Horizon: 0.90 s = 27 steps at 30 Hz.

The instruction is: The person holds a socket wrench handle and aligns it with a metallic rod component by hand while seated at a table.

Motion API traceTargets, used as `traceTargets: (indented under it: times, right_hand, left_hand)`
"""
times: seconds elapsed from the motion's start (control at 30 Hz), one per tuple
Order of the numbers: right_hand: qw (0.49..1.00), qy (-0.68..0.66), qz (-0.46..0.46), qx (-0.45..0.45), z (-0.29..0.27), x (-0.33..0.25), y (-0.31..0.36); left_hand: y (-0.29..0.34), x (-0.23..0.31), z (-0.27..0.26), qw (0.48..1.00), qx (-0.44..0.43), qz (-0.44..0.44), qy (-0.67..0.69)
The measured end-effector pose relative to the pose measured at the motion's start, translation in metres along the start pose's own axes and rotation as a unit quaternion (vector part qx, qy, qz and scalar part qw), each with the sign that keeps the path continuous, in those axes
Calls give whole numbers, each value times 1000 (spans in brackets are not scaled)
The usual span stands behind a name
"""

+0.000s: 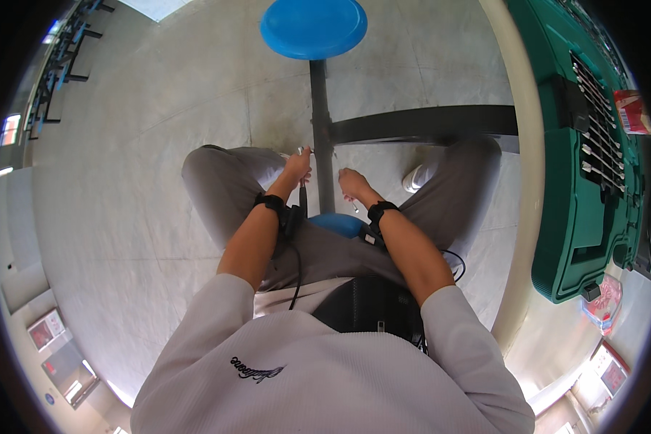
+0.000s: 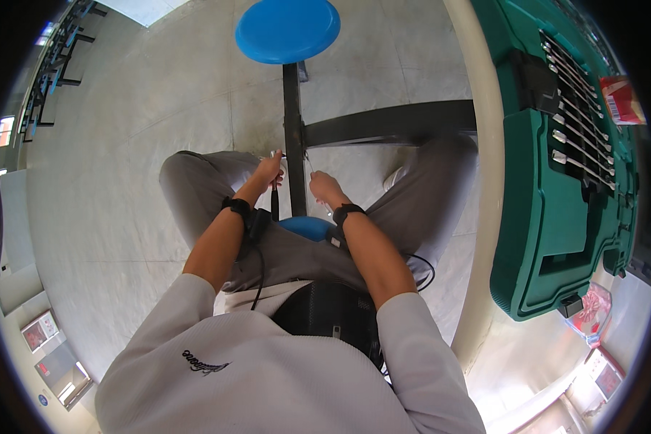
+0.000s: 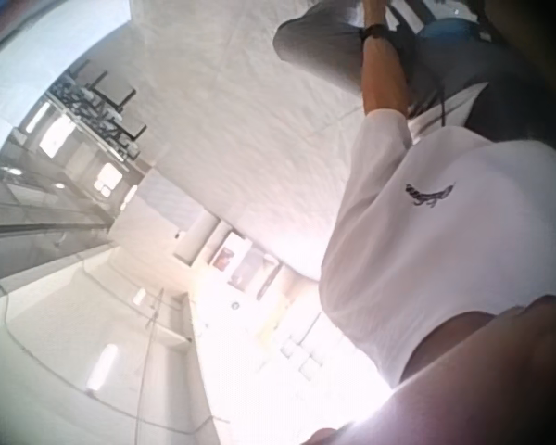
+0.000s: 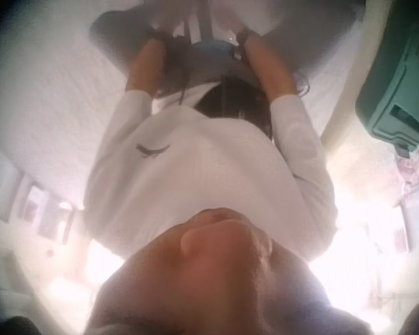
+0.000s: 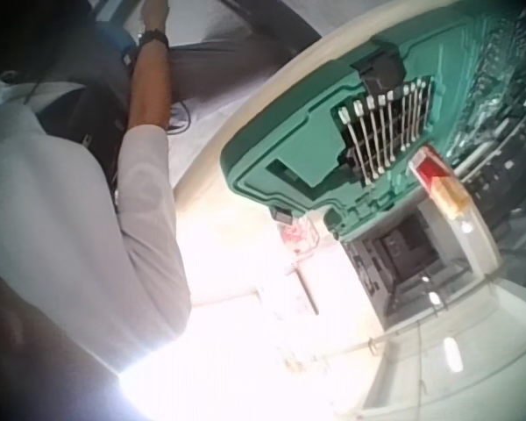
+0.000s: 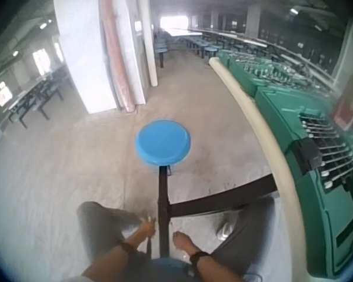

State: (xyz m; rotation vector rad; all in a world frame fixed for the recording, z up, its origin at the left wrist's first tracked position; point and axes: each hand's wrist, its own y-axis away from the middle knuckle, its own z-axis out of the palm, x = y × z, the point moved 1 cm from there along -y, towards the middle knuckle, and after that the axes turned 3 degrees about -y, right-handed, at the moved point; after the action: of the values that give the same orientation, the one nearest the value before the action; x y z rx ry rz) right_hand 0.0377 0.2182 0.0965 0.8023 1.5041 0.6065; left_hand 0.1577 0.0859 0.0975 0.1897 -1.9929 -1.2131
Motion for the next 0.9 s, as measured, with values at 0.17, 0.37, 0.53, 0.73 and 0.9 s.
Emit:
traceTargets:
  times: [0.17,0.37,0.53,0.73,0.9]
  right_hand:
    - [955,276,-97,49,9,-8,6]
    - [996,75,-15,43,21,-22,28]
    - [945,-311,97,-2,5,-51,49]
    - [875,-467,118,-41,-4,-81,63]
    - [805,-573,147,-30,-20,-92,60]
  left_hand:
    - [-4,-8,-4,995,38,24,-90]
    - [-9,-38,5,997,38,53,-32]
    - [22,-4,10,1000,13,23,8]
    - [12,-8,7,999,30,16,11]
    - [15,-3,12,999,29,44,0]
